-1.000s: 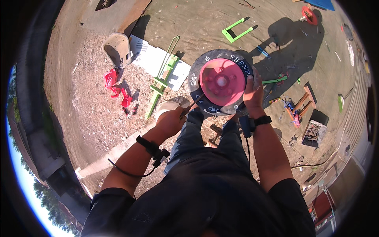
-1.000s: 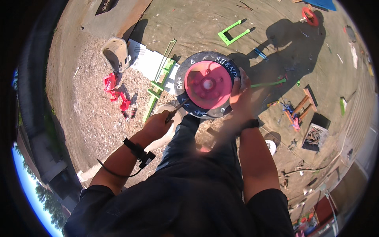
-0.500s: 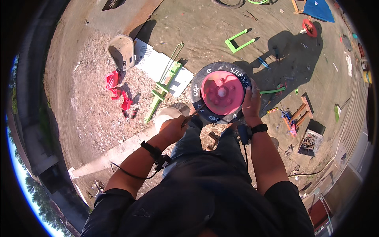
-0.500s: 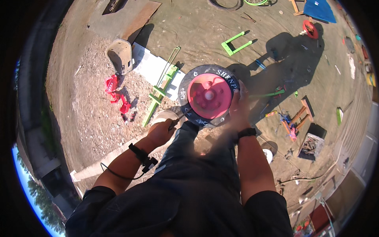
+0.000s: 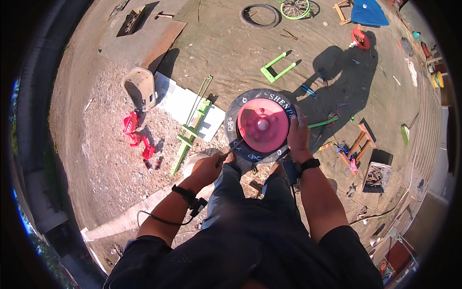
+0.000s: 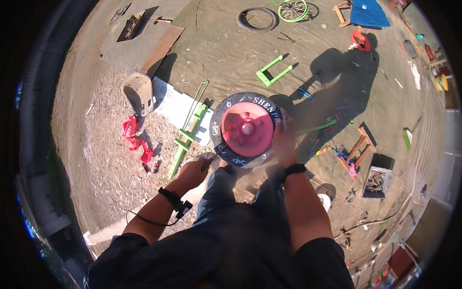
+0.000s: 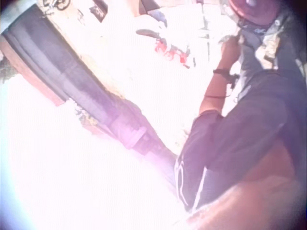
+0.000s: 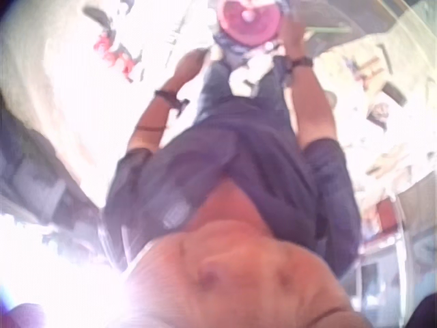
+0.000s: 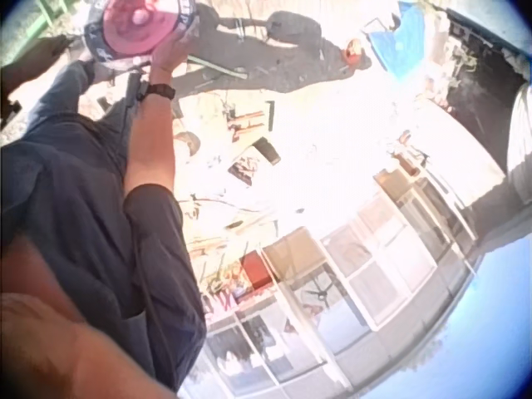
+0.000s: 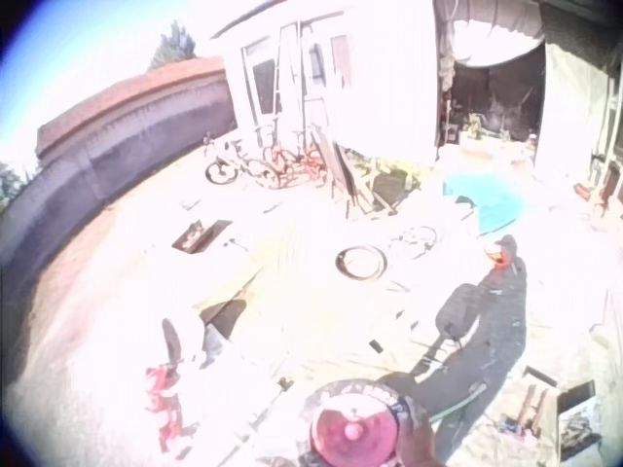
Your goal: The person works on a small vehicle tire, using a screwdriver to pry and adjust the inner rim and a wrench to tighten the central nut. The person repeatedly flips the tire to access both sides and manipulates the inner components before placing the tire on a green stand.
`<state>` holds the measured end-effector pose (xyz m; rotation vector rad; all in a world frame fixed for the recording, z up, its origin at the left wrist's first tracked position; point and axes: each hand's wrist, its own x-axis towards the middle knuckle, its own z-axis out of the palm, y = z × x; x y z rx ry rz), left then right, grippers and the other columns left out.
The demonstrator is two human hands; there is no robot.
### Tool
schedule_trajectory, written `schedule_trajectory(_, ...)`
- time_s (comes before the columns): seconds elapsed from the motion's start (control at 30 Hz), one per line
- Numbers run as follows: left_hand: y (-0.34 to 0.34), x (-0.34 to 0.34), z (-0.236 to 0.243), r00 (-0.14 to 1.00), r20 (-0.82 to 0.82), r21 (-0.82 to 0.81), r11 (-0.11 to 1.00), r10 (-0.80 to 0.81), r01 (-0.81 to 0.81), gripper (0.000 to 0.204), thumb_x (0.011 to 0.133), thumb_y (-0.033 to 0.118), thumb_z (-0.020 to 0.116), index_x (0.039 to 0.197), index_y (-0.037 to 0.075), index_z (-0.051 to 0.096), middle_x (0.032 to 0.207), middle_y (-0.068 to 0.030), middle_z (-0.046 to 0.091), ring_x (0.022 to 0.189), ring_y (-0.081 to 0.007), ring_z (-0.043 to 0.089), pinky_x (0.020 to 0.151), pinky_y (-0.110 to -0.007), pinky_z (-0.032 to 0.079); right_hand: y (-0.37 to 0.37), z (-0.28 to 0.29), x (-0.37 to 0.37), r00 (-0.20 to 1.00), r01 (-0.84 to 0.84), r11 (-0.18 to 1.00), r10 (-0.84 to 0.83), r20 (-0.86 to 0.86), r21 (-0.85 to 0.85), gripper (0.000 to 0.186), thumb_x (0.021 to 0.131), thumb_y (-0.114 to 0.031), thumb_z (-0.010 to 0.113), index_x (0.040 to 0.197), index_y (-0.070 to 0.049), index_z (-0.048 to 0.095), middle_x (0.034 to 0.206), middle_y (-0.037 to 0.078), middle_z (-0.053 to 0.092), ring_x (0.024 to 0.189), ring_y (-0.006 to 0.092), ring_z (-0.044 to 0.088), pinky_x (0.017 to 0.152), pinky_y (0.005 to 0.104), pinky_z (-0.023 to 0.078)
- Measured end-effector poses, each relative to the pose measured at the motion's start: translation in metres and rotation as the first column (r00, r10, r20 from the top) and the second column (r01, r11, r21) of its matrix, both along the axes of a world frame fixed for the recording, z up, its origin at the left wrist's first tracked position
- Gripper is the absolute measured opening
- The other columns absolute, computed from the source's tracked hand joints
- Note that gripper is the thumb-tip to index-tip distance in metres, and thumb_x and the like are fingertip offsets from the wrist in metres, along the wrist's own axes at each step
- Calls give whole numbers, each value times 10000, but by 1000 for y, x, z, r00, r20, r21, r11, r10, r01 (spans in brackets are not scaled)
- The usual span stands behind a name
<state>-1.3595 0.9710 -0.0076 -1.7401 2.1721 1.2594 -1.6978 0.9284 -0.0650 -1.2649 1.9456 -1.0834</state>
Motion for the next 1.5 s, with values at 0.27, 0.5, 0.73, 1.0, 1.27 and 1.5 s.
schedule_trajectory(0.27, 51, -56, -20, 992, -9, 85, 989, 125, -123, 305, 920, 268, 603, 1142, 59, 627, 978, -229, 684, 944, -411, 657, 794, -496, 505, 38, -41, -31, 998, 35, 999, -37, -55, -40, 417, 1030, -284, 439, 1343, -33, 558, 1303, 224, 589, 1223, 359, 560, 1051, 411, 418)
schedule_trajectory(0.5, 20, -47, 14, 981, 34, 183, 964, 192, -195, 290, 895, 273, 630, 1079, 50, 610, 924, -222, 683, 899, -416, 661, 773, -483, 502, -21, -1, 5, 999, -32, 999, 32, 0, -8, 373, 1023, -277, 489, 1309, -62, 595, 1273, 184, 612, 1193, 348, 581, 1010, 391, 456)
schedule_trajectory(0.73, 47, -38, 24, 938, 47, 198, 917, 343, -345, 289, 887, 257, 650, 1063, 32, 601, 923, -225, 682, 891, -412, 662, 786, -456, 511, -25, -16, 3, 992, -69, 987, 83, 93, -146, 353, 1013, -252, 515, 1282, -44, 609, 1244, 176, 625, 1143, 335, 604, 993, 380, 468)
schedule_trajectory(1.0, 59, -18, 5, 873, -35, 108, 870, 487, -481, 218, 907, 211, 690, 998, 31, 605, 722, -63, 608, 576, -138, 584, 523, -313, 494, -26, -18, 2, 985, -81, 988, 99, 140, -129, 351, 1019, -254, 506, 1282, -46, 607, 1238, 182, 618, 1156, 337, 593, 995, 379, 464)
schedule_trajectory(1.27, 38, -24, 22, 719, 16, 220, 699, 695, -680, 247, 910, 200, 701, 985, -15, 605, 752, -59, 635, 598, -129, 589, 559, -303, 489, -25, -21, 0, 989, -87, 989, 100, 113, -115, 386, 1024, -260, 487, 1307, -18, 588, 1253, 185, 623, 1176, 304, 586, 1021, 370, 439)
schedule_trajectory(1.5, 36, -12, 9, 706, 12, 219, 687, 708, -692, 270, 908, 222, 705, 997, -12, 605, 745, -47, 627, 605, -124, 583, 578, -302, 488, -24, -10, 3, 984, -77, 996, 84, 160, -48, 399, 1016, -254, 489, 1315, -6, 580, 1285, 219, 599, 1221, 345, 560, 1050, 392, 420)
